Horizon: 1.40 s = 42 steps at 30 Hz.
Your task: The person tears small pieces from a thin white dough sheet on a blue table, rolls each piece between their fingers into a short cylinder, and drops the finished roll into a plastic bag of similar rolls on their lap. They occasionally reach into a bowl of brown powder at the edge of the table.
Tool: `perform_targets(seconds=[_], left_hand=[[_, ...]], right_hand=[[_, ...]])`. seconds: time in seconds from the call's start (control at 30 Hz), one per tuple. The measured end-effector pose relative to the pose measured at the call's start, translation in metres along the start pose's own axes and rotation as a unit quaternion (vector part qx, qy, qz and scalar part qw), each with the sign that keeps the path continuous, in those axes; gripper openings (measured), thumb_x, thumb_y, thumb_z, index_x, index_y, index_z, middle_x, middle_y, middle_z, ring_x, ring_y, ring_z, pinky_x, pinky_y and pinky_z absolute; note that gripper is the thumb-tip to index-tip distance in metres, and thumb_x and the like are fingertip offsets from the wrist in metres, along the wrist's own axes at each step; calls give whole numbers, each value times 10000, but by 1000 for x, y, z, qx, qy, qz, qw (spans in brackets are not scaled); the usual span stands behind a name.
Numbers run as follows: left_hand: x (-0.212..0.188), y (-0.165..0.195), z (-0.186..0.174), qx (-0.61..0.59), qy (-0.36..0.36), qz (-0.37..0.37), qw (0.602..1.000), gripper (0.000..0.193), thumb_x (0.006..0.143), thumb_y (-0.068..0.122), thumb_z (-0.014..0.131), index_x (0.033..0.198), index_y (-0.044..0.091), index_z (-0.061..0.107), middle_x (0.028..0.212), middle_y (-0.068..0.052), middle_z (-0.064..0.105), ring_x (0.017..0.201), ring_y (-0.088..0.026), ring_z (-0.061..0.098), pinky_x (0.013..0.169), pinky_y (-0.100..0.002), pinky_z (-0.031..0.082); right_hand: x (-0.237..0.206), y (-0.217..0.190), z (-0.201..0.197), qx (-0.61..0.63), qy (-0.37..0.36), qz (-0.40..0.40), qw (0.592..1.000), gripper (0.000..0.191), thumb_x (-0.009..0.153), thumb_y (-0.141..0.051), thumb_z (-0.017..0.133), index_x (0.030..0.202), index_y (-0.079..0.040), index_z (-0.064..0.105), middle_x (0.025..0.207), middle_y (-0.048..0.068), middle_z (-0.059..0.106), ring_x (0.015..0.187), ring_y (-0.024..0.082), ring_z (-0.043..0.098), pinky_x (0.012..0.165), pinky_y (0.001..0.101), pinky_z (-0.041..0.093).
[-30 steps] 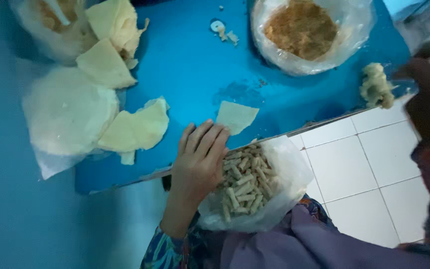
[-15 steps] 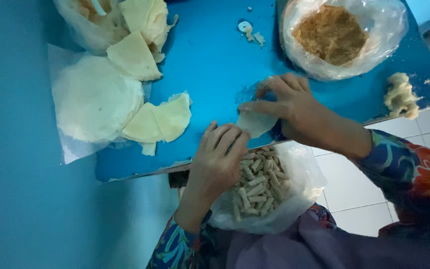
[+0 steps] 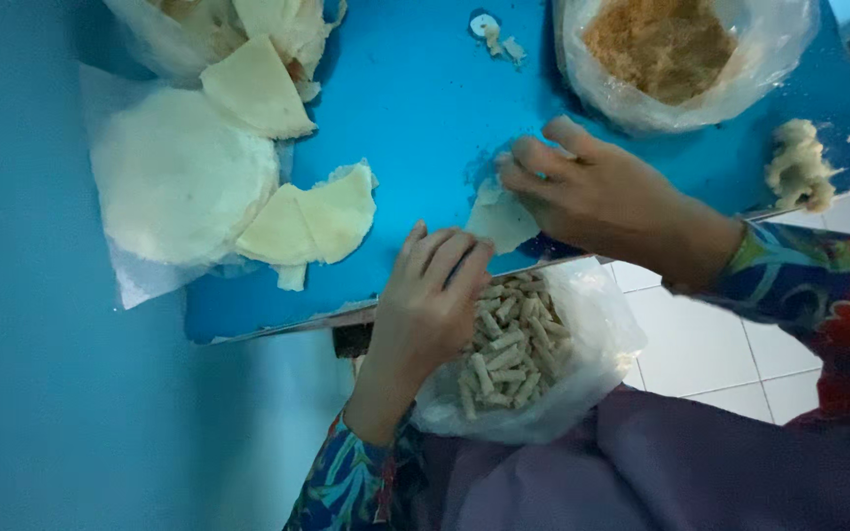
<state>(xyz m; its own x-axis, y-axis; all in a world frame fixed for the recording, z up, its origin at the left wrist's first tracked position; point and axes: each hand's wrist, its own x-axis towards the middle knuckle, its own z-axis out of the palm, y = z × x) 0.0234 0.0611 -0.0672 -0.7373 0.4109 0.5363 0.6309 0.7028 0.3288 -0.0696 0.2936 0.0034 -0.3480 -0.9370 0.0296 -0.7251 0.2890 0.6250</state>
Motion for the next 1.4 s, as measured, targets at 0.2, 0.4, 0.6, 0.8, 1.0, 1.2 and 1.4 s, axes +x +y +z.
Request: perform_targets(seconds=[0.2,0.4,0.6,0.8,1.0,1.2,1.4], left_hand=[[5,4,-7,-5,8,14,1000,298,1046,154,673,1330,78,625,1330,-109,578,1287,-331,579,1128,-576,465],[13,14,-1,-37,62,-136,988,249,1045,138,648,1215,-31,580,1310,-237,514,1180,-408,563,870,-482,564],[18,13,3,-27,64,-130,989,92,1058,113,651,1062,34,604,1215,-169,586,1106,-348,597,839,-478,543],[18,14,-2,-46,63,-153,985,121,1075,101,651,1155,17,619,1254,-158,595,1147,-333,615,870,-457,572],[18,14,-9,-53,38,-135,989,306,995,187,723,1153,-41,596,1325,-236,500,1211,-400,555,862,-482,559],[21,17,-7,-40,44,-147,987,166,1040,114,675,1082,-23,591,1253,-206,513,1163,-379,560,847,-481,537],[22,16,-6,-71,88,-153,982,97,1008,60,661,1024,-17,604,1206,-177,547,1073,-364,567,833,-488,498]], right_hand=[[-45,45,-28,111,144,217,959,389,678,13,708,1046,-57,812,1252,147,645,1189,331,565,980,457,479],[-95,88,17,257,108,309,909,239,1016,33,706,1254,24,680,1077,220,727,954,330,717,820,394,606],[-86,96,66,297,49,287,910,363,1008,-110,747,1336,10,650,1061,235,737,839,339,752,690,370,614],[-66,83,55,229,89,269,931,429,982,-133,779,1345,22,610,1083,244,724,916,376,745,758,387,625],[-47,86,-8,344,117,276,890,271,1005,5,685,1253,49,586,1015,253,704,806,360,728,665,394,602],[14,11,-31,571,68,193,795,315,984,-96,694,1273,-31,586,956,97,746,804,216,737,656,343,577],[14,-27,-21,445,210,145,858,410,921,-99,750,1300,-48,603,1021,136,719,981,304,700,776,422,587]])
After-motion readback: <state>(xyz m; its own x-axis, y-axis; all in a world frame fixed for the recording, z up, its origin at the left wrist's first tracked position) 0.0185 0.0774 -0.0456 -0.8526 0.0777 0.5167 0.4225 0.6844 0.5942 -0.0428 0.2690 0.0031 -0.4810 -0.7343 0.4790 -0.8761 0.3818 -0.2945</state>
